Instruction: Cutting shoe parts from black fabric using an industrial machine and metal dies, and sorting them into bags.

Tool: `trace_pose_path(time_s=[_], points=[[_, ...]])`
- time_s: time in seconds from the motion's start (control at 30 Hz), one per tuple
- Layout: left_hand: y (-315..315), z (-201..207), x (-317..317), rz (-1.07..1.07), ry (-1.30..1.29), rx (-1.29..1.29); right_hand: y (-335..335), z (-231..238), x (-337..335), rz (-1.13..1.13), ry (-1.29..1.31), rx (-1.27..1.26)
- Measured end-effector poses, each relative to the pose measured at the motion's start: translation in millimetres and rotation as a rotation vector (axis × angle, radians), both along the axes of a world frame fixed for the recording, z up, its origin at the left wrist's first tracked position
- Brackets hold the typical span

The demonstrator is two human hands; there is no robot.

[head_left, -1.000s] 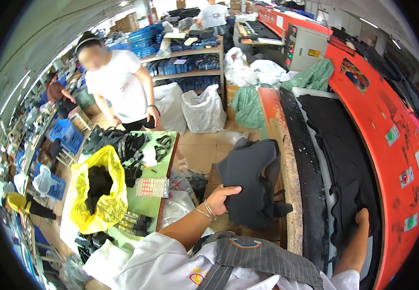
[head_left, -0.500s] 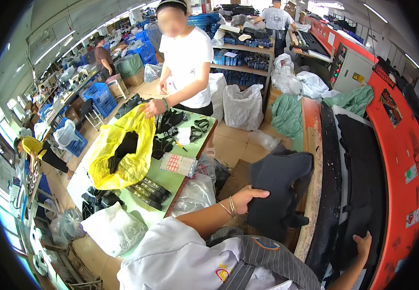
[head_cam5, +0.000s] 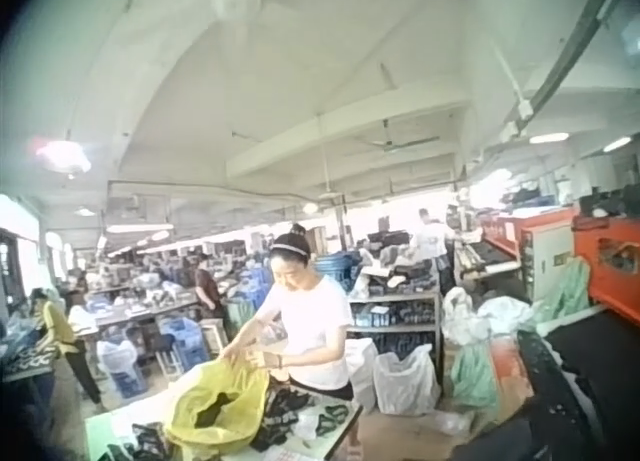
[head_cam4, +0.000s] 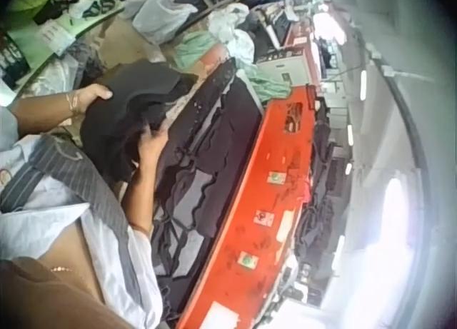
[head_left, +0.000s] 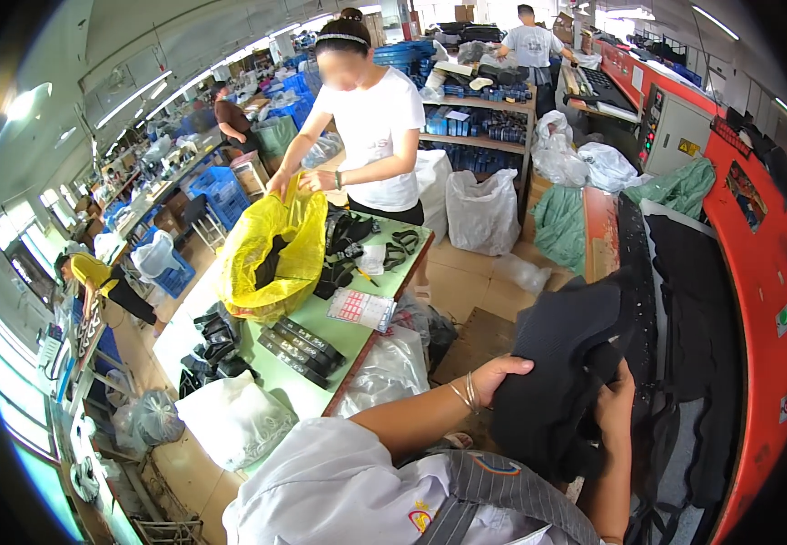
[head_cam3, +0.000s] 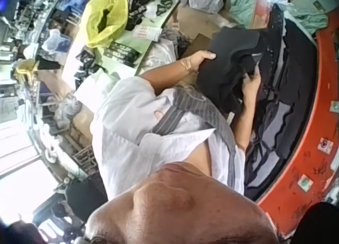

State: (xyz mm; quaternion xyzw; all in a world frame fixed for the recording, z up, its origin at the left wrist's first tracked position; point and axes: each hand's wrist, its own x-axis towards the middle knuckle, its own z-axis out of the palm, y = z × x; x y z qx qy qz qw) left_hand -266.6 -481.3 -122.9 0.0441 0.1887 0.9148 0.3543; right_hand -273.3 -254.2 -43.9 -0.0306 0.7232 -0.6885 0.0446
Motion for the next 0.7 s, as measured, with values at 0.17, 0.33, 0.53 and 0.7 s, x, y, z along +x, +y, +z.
trace_pose_path(time_s=[0.17,0.33,0.53,0.7], points=[[-24.0,-2.1,30.7,0.112,-0.005,-0.181,-4.3,-30.5,-9.7,0.122,-0.029,-0.178],[-56.3,-5.0,27.5,0.16,0.071,-0.221,-6.5,-68.8,-44.2,-0.201,0.063,-0.006],[-122.3,-25.8,-0.9,0.221,0.216,-0.149,-90.5,-62.8,-64.8,0.106,0.103,0.254],[-189.8,-36.0,-9.0,0.395,0.062,-0.118,-196.8,-56.6,-63.8,0.28,-0.266,0.212]])
